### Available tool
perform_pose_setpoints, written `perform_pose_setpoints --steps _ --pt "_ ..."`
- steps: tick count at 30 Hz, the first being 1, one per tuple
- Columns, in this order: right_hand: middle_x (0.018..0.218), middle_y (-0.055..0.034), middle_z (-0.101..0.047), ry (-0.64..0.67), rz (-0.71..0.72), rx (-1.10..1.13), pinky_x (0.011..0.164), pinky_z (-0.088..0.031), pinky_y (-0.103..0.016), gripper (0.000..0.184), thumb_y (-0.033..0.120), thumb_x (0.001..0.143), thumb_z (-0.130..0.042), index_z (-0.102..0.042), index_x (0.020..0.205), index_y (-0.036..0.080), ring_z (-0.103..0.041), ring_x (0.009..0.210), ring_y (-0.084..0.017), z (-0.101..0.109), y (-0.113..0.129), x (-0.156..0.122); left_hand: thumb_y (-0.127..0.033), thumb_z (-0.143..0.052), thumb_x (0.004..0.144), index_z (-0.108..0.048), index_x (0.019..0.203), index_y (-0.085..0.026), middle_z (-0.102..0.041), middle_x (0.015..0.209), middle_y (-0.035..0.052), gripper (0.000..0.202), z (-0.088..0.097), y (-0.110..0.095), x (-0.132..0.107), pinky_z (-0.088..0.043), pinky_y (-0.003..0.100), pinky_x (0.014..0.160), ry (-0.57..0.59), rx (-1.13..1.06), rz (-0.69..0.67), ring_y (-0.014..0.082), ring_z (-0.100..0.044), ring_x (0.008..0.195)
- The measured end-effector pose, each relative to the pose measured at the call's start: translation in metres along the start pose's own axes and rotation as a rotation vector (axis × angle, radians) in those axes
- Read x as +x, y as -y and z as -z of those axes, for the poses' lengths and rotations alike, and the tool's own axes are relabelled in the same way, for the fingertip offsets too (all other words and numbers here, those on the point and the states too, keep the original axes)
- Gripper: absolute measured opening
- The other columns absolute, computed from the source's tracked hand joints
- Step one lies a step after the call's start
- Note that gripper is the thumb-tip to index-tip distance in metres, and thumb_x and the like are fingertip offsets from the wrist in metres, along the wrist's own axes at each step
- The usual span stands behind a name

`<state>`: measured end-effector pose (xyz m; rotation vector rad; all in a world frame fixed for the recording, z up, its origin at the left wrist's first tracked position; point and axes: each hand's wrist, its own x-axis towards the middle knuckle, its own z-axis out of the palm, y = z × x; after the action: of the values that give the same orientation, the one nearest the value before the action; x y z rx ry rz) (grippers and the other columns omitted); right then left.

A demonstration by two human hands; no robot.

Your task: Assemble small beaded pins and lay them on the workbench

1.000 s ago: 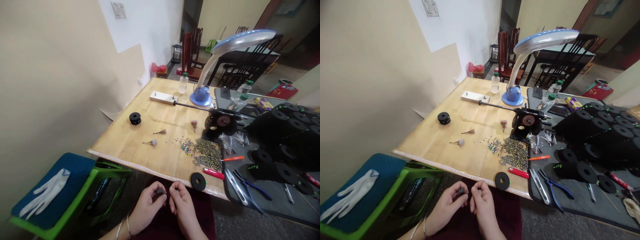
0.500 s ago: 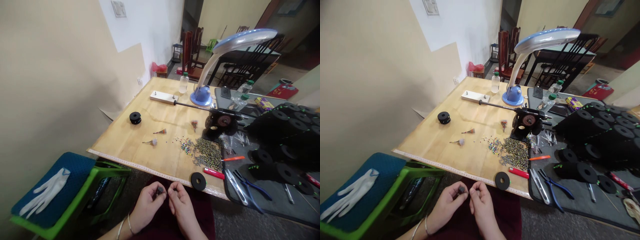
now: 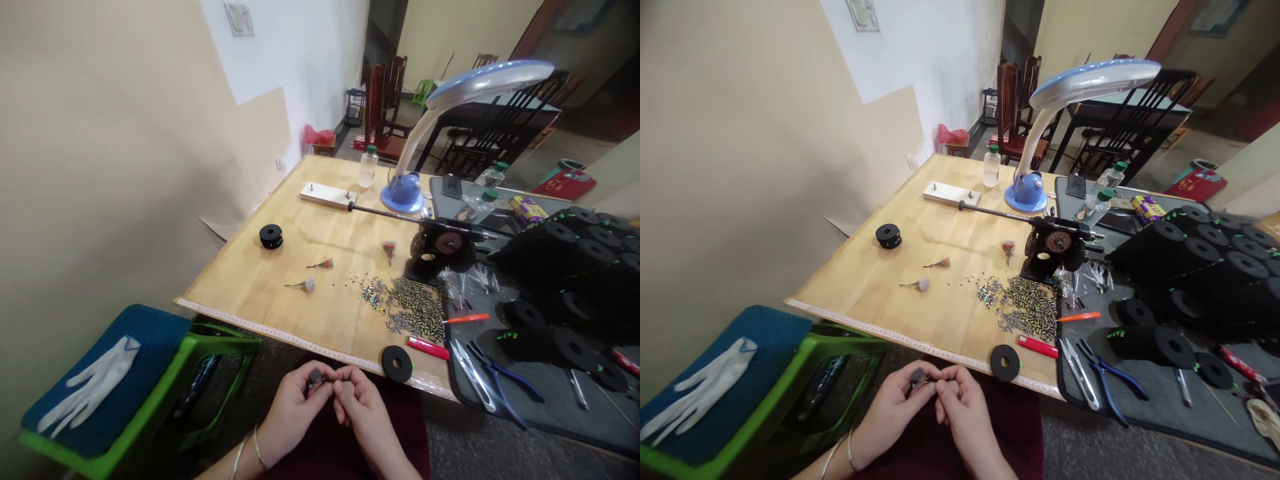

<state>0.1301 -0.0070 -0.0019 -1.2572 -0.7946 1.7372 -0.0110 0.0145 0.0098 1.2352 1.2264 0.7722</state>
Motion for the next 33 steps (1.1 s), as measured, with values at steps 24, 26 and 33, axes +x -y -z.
perform_pose_setpoints --steps 24,26,33 --pt "0.041 0.0076 -0.050 -0.111 -0.040 -0.001 0.039 -0.020 -0.018 0.031 0.047 0.073 -0.064 -0.047 0.069 0.021 -0.030 0.036 -0.006 -0.005 0.010 -0.007 -0.020 -0.061 0.069 -0.062 0.079 -0.017 -0.040 0.056 -0.0074 0.011 0.023 -0.018 0.003 -0.032 0.020 0.051 0.065 -0.081 0.132 0.0103 -0.037 0.053" --pt "0.042 0.0069 -0.051 -0.101 -0.042 0.005 0.039 -0.019 -0.018 0.033 0.049 0.074 -0.065 -0.048 0.069 0.021 -0.031 0.036 -0.007 -0.005 0.011 -0.008 -0.017 -0.062 0.067 -0.066 0.083 -0.017 -0.039 0.056 -0.0077 0.017 0.021 -0.017 0.003 -0.032 0.021 0.053 0.083 -0.047 0.101 0.0107 -0.036 0.054" --pt "0.040 0.0079 -0.048 -0.041 -0.088 0.023 0.039 -0.017 -0.018 0.034 0.050 0.075 -0.064 -0.049 0.069 0.020 -0.029 0.036 -0.006 -0.002 0.008 -0.007 -0.025 -0.065 0.073 -0.071 0.078 -0.016 -0.047 0.055 -0.0058 0.012 0.017 -0.014 0.011 -0.032 0.023 0.055 0.168 0.012 0.051 0.0113 -0.039 0.055"
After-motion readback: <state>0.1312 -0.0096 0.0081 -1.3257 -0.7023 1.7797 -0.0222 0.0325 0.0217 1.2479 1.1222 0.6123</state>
